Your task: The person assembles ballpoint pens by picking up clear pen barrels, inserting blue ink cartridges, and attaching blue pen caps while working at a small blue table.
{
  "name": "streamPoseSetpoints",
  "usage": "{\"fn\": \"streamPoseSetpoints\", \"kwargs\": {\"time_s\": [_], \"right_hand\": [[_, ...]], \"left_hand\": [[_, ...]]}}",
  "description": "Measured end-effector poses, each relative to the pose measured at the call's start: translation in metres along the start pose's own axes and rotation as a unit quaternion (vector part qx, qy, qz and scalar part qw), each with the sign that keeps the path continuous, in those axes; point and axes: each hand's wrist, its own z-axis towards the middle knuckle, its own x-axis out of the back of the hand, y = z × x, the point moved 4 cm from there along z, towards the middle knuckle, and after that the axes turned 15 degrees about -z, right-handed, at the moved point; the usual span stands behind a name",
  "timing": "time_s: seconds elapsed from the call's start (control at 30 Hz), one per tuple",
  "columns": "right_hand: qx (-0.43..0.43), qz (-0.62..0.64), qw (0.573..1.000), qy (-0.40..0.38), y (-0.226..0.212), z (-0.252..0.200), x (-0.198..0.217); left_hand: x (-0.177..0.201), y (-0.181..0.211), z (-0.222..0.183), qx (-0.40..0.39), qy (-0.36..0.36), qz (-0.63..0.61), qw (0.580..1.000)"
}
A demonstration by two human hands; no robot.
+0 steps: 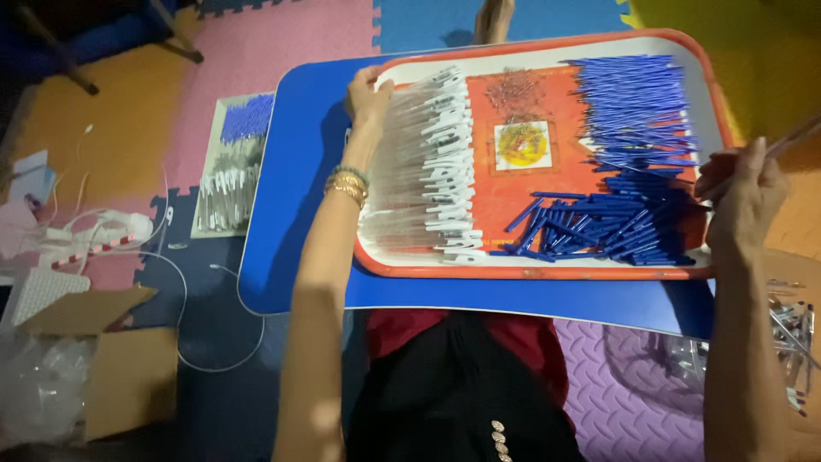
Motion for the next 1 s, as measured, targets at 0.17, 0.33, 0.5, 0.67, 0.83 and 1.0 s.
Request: {"fn": "streamPoseSetpoints", "kwargs": {"time_s": [0.17,0.33,0.5,0.67,0.83,1.0], "right_hand": [[0.012,-0.017,1.0,-0.002,0.0,-0.001,0.001],[0.014,-0.023,1.0,-0.003,-0.003,-0.003,0.001],[0.01,-0.033,0.999,-0.008,0.018,0.007,0.002],[-0.002,-0.042,0.999,-0.007,0.021,0.007,0.003],[-0.131,0.063,0.989,-0.028,0.075,0.031,0.002],[-0.153,0.063,0.984,-0.067,0.099,0.041,0.003]], "left_hand": [[-0.029,-0.016,0.005,-0.113,-0.091,0.123,0.982],[-0.031,0.009,-0.025,-0.264,-0.143,0.219,0.928],[-0.017,0.032,-0.036,-0.287,-0.12,0.298,0.902],[0.014,0.001,0.004,-0.316,-0.107,0.194,0.923],[0.116,-0.009,0.016,-0.258,-0.086,0.225,0.936],[0.18,-0.014,-0.029,-0.108,-0.214,0.259,0.936]]}}
